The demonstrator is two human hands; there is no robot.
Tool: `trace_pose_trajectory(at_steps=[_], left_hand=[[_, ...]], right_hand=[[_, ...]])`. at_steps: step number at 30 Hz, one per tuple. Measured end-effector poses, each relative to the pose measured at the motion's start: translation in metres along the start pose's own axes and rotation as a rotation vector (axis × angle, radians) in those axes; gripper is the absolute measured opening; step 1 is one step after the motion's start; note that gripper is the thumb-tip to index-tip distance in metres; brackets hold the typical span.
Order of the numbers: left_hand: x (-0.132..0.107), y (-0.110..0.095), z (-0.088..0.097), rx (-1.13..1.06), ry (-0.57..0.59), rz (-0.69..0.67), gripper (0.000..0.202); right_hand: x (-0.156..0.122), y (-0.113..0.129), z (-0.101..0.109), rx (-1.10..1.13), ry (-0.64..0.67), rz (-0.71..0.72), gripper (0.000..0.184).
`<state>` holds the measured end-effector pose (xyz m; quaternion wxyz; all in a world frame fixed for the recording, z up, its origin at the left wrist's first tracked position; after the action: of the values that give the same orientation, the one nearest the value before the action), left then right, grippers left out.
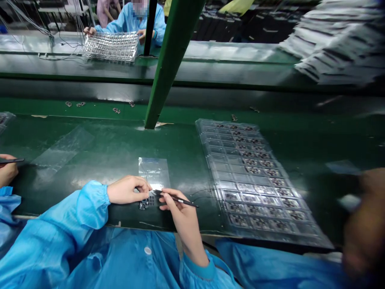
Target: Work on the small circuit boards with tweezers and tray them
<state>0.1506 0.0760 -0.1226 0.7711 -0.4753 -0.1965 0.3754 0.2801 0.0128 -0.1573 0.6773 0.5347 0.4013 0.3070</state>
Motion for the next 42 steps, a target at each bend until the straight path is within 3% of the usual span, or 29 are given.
trace_pose_trajectory(at_steps=[9,14,36,42], left_hand=[[0.003,0.004,-0.005,-0.003,-0.007,0.001,0.014],[0.004,0.004,-0.005,-0.011,-0.005,0.018,0.016],[0.005,0.004,-0.005,0.008,-0.012,0.056,0.017],[0.006,0.004,-0.005,0.002,-0.020,0.041,0.015]], right_hand=[[0.007,-0.003,0.018,-0.109,-0.130,0.029,0.035],[0.004,0.001,0.014,-0.182,-0.130,0.101,0.033],[0.004,-0.005,0.013,-0.123,-0.162,0.032,0.038],[0.008,-0.009,0.018,0.041,-0.171,-0.039,0.041]])
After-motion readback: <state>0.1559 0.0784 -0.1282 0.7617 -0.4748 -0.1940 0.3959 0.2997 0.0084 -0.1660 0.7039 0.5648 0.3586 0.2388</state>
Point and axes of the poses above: each hand's wrist, its own x-axis towards the middle knuckle, its own z-axis out of the back of the hand, y = z × x, the point moved 10 cm from there along x, towards the middle knuckle, and after that the axes turned 14 degrees about -y, right-handed, at the moved point
